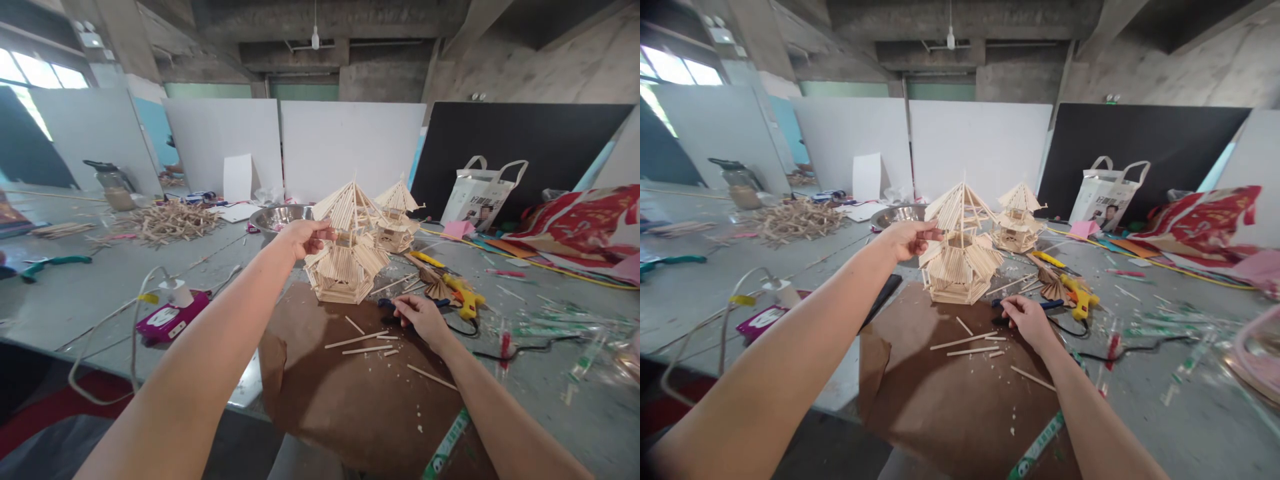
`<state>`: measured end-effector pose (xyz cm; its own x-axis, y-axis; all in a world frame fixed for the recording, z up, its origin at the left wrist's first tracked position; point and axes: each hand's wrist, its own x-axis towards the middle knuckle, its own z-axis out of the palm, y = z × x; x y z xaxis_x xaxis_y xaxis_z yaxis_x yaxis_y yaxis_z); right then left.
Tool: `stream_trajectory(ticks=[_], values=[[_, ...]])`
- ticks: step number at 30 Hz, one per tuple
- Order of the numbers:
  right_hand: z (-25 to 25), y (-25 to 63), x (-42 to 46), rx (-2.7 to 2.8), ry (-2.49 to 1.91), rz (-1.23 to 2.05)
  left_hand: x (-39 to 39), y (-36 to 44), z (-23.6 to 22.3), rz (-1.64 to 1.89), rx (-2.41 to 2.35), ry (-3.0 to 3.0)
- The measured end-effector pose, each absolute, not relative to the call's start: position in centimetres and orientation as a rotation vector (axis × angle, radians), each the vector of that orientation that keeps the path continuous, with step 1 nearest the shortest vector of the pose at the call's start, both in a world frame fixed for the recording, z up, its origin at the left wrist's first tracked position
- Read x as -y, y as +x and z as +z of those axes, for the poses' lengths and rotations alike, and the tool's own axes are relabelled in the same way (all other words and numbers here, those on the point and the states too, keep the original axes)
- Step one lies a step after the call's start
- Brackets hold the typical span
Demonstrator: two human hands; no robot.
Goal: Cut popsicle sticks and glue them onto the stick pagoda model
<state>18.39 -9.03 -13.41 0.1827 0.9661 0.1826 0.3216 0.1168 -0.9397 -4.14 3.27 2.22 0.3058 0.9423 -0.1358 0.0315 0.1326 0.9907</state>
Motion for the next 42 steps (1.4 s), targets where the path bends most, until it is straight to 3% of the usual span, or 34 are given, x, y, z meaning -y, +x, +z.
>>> stream_trajectory(ticks=[15, 23, 28, 33, 42], values=[[-13.6, 18.6, 9.1, 1.386, -1.439, 0.65, -3.4, -3.8, 2.1, 0.913, -1.117, 1.371], [-11.7, 21.3, 9.3, 1.235, -1.706, 0.146, -2.2, -3.5, 1.9, 1.057, -1.085, 1.334], [-10.8, 26.3, 10.0, 0.853, -2.085, -0.218, -0.5, -3.4, -0.5, 1.472, -0.965, 1.315], [-12.2, 28.4, 10.1, 0.806, -2.459, -0.117, 2.2, -2.8, -4.4, 1.613, -0.886, 1.261], [-14.5, 29.0, 9.2, 0.677, -2.474, 0.014, 5.1, -0.7, -7.3, 1.184, -0.897, 1.623]])
